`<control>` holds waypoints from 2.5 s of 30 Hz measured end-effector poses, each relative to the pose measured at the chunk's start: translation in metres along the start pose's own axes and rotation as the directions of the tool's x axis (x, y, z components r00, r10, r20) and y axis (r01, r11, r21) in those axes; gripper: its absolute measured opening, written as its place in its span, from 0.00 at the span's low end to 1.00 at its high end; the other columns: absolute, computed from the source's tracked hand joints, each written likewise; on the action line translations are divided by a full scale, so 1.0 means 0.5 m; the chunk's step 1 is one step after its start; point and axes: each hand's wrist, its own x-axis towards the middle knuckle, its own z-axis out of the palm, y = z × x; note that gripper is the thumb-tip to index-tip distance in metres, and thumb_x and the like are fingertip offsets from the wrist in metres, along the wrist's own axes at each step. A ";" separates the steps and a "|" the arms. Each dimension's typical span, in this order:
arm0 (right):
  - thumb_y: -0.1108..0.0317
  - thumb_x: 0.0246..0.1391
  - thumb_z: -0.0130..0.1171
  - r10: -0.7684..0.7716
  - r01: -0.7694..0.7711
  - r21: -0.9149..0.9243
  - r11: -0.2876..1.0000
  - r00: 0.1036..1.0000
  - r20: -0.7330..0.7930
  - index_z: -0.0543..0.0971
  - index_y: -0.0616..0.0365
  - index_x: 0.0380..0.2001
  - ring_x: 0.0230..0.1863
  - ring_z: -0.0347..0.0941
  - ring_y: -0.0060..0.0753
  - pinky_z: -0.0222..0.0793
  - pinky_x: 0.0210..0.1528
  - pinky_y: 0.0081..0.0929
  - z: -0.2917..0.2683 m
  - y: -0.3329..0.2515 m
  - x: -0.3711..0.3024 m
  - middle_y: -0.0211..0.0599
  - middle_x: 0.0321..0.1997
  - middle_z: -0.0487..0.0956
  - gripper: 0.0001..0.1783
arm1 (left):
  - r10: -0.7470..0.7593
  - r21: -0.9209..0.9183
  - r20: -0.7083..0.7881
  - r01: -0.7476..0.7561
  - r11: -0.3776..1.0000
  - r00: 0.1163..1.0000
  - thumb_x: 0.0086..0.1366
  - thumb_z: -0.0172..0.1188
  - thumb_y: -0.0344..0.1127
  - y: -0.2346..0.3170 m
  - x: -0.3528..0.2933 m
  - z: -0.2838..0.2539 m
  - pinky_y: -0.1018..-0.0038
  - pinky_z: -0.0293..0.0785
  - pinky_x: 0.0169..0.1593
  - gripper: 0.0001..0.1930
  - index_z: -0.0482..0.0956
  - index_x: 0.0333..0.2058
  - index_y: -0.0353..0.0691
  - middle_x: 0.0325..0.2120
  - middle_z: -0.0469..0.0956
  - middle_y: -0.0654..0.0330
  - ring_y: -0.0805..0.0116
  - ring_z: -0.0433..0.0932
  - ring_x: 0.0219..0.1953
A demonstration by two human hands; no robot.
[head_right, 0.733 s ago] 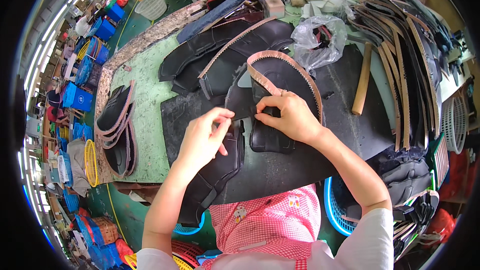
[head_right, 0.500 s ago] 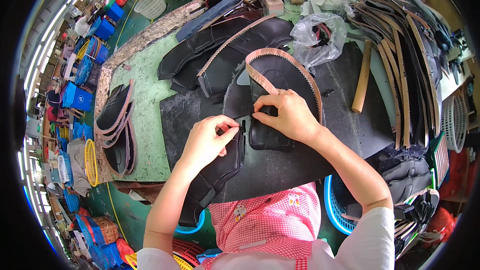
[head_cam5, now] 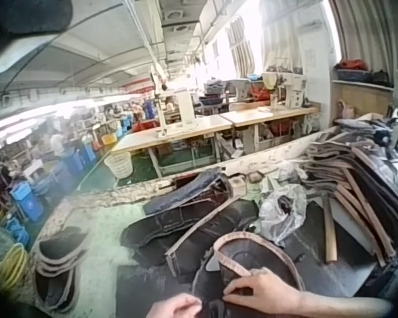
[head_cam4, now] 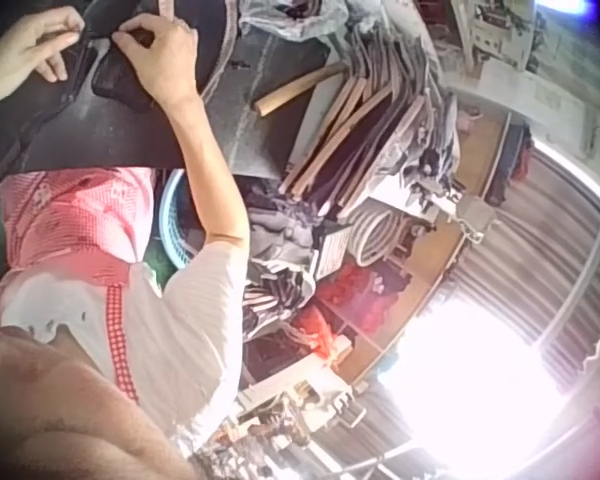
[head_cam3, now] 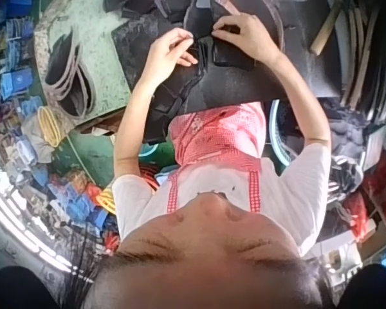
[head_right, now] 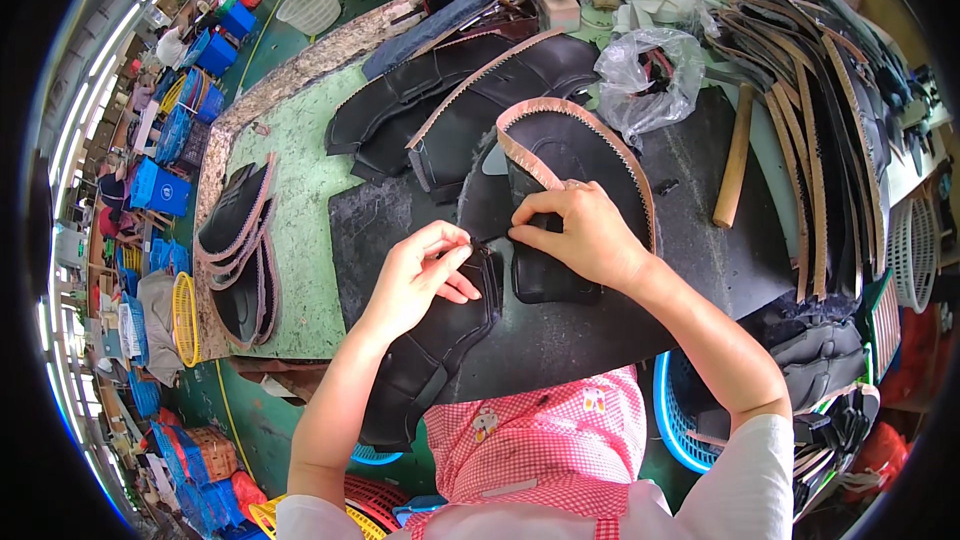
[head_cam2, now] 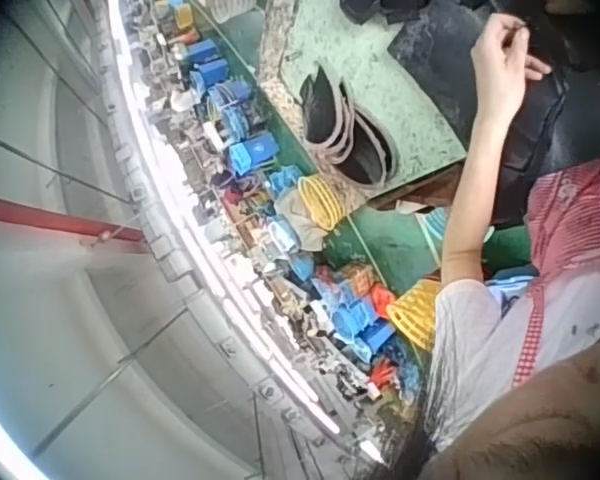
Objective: Assembling and aligning leather components for shoe manufacturing at a workbench.
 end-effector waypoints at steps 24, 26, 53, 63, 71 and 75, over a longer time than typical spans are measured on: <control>0.69 0.48 0.71 0.019 -0.027 0.055 0.998 0.990 0.143 0.83 0.60 0.30 0.35 0.79 0.39 0.69 0.47 0.33 -0.008 -0.020 -0.005 0.36 0.31 0.84 0.08 | -0.135 -0.070 0.108 0.142 0.987 0.985 0.72 0.59 0.40 0.001 0.033 -0.020 0.78 0.83 0.34 0.16 0.80 0.49 0.33 0.40 0.81 0.58 0.68 0.86 0.30; 0.69 0.48 0.71 0.030 -0.039 0.060 0.997 0.988 0.154 0.83 0.61 0.30 0.35 0.79 0.39 0.69 0.47 0.33 -0.008 -0.022 -0.005 0.36 0.31 0.84 0.08 | -0.130 -0.054 0.109 0.136 0.989 0.986 0.72 0.59 0.40 -0.001 0.035 -0.022 0.78 0.83 0.34 0.16 0.80 0.49 0.33 0.40 0.81 0.58 0.68 0.85 0.29; 0.70 0.50 0.67 -0.023 0.002 0.086 0.996 0.970 0.241 0.80 0.64 0.29 0.33 0.77 0.40 0.70 0.43 0.33 -0.004 -0.038 -0.006 0.39 0.28 0.80 0.08 | -0.112 -0.069 0.193 0.127 0.990 0.975 0.67 0.65 0.34 -0.010 0.034 -0.033 0.80 0.82 0.33 0.14 0.83 0.48 0.34 0.31 0.82 0.64 0.77 0.82 0.25; 0.68 0.49 0.67 0.021 -0.033 0.041 0.999 0.969 0.247 0.81 0.62 0.29 0.36 0.75 0.37 0.68 0.49 0.34 0.007 -0.039 -0.009 0.36 0.29 0.81 0.08 | -0.106 0.013 0.188 0.106 0.994 0.976 0.66 0.66 0.32 -0.003 0.027 -0.025 0.81 0.80 0.33 0.14 0.84 0.48 0.35 0.26 0.82 0.64 0.78 0.81 0.24; 0.67 0.50 0.69 0.063 -0.064 0.000 0.998 0.986 0.152 0.82 0.56 0.31 0.38 0.74 0.34 0.60 0.51 0.32 0.014 -0.052 -0.031 0.32 0.31 0.82 0.07 | -0.075 -0.088 0.164 0.090 0.992 0.984 0.65 0.66 0.31 -0.009 0.028 -0.027 0.81 0.80 0.31 0.13 0.83 0.46 0.33 0.29 0.83 0.62 0.77 0.81 0.24; 0.67 0.50 0.69 0.056 -0.058 0.007 0.998 0.987 0.150 0.82 0.57 0.31 0.38 0.74 0.34 0.60 0.51 0.32 0.019 -0.049 -0.030 0.31 0.31 0.82 0.07 | -0.106 -0.035 0.181 0.114 0.993 0.978 0.64 0.67 0.31 -0.006 0.030 -0.028 0.81 0.80 0.30 0.13 0.83 0.46 0.32 0.28 0.83 0.62 0.77 0.81 0.24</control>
